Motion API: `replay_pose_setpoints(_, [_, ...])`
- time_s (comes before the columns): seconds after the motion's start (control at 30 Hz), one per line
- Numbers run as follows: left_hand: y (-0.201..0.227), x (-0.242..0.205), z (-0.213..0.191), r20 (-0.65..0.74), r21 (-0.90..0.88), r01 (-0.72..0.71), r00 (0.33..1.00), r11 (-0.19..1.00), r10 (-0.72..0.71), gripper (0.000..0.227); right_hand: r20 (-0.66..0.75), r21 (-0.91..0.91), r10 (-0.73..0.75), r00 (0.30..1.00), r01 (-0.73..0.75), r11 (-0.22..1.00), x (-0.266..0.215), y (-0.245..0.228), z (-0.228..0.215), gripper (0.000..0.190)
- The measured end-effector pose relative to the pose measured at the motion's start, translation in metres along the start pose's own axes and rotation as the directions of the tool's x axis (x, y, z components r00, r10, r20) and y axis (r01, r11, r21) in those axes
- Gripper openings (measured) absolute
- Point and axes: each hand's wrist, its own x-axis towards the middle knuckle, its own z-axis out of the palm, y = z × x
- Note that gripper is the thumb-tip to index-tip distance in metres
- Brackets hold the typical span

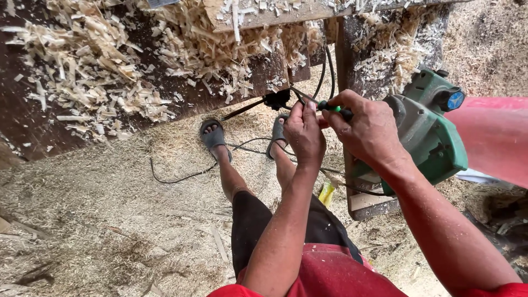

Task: The person stands at a woodworking bench and uses a green-handled screwdriver to loosen and tighten screws on a black electrical switch box mounted under the bench, working on its wiring connections. They reposition the box and wires by hand between screwing, continuing the screwdriver work through the clip.

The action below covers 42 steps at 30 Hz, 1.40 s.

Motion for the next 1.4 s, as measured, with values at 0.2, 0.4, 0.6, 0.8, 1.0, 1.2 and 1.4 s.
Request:
replay_pose_setpoints(0.2, [-0.003, 0.001, 0.0, -0.038, 0.078, -0.008, 0.999, 0.997, 0.011, 0.027, -0.043, 0.026, -0.027, 0.999, 0.028, 0.999, -0.008, -0.004, 0.009, 0.021])
replay_pose_setpoints(0.4, [-0.001, 0.0, -0.003, -0.019, 0.078, -0.061, 0.998, 0.995, 0.063, 0.025, -0.1, 0.047, 0.016, 0.995, -0.012, 0.999, -0.013, 0.0, 0.019, 0.024])
replay_pose_setpoints(0.6, [0.0, 0.001, -0.003, -0.006, 0.094, -0.035, 0.999, 0.995, 0.036, 0.025, -0.13, 0.006, -0.07, 0.989, 0.071, 0.997, -0.017, 0.001, 0.024, 0.022])
replay_pose_setpoints(0.8, [0.002, 0.0, -0.005, 0.005, 0.089, -0.041, 0.999, 0.995, 0.041, 0.028, -0.138, -0.098, -0.137, 0.981, 0.124, 0.987, -0.021, -0.003, 0.029, 0.018])
replay_pose_setpoints(1.0, [0.001, 0.001, -0.007, 0.013, 0.112, -0.086, 0.996, 0.99, 0.086, 0.029, -0.185, -0.124, -0.159, 0.97, 0.137, 0.983, -0.022, -0.005, 0.03, 0.016])
replay_pose_setpoints(1.2, [0.002, 0.001, -0.007, 0.024, 0.119, -0.102, 0.995, 0.988, 0.1, 0.027, -0.183, -0.233, -0.188, 0.965, 0.143, 0.962, -0.019, 0.0, 0.031, 0.013])
replay_pose_setpoints(1.4, [-0.002, 0.005, -0.009, 0.066, 0.127, -0.131, 0.99, 0.983, 0.123, 0.028, -0.206, -0.252, -0.258, 0.944, 0.203, 0.946, -0.01, 0.002, 0.031, 0.013])
